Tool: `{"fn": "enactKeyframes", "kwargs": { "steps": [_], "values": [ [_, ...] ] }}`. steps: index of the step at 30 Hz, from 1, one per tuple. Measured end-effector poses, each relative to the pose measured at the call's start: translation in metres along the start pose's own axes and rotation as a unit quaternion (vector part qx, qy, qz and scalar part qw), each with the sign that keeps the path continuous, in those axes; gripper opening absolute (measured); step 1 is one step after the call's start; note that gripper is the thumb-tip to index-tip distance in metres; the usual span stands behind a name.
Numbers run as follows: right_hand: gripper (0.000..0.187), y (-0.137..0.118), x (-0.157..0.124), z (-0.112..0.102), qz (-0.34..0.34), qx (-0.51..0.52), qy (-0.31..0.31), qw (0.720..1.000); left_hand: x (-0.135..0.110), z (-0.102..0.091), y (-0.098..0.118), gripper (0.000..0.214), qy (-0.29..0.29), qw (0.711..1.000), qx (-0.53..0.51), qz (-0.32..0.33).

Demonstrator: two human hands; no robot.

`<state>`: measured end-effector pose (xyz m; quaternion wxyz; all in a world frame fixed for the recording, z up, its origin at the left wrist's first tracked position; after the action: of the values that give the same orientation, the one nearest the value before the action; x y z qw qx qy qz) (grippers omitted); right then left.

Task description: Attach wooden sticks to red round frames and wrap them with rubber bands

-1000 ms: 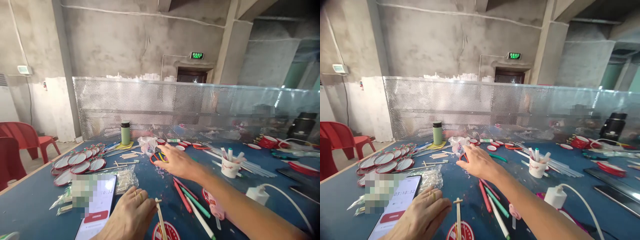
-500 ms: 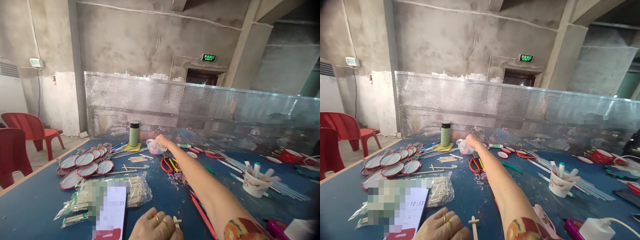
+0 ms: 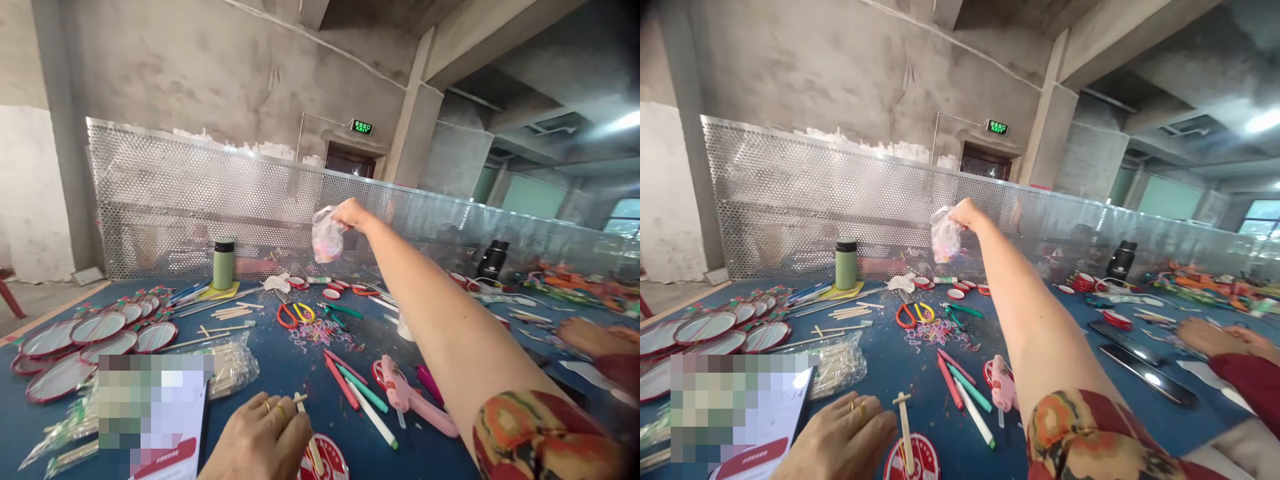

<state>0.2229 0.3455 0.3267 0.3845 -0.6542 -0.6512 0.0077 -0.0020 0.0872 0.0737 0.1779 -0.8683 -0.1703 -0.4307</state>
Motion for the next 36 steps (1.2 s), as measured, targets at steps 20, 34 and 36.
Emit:
{"fn": "enactKeyframes", "kwargs": {
  "steps": [20,34,36],
  "values": [
    [0.007,0.119,-0.04,-0.13,0.167,-0.039,0.087,0.981,-0.002,0.001,-0.002,0.022,-0.004,1.0,-0.01,0.023],
    [0.03,0.115,-0.029,-0.036,0.167,-0.038,-0.025,0.985,-0.006,0.007,-0.002,0.021,-0.009,1.0,-0.004,0.013],
    [0.034,0.12,-0.027,-0.019,0.171,-0.032,-0.042,0.984,-0.006,0.006,-0.002,0.021,-0.013,1.0,-0.002,0.005]
  ]
}}
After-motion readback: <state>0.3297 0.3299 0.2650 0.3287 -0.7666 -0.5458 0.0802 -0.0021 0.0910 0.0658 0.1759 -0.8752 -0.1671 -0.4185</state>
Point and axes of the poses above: each hand's wrist, its own x-axis towards the middle knuckle, its own z-axis out of the palm, y = z × x, the point moved 6 cm from there along x, towards the middle knuckle
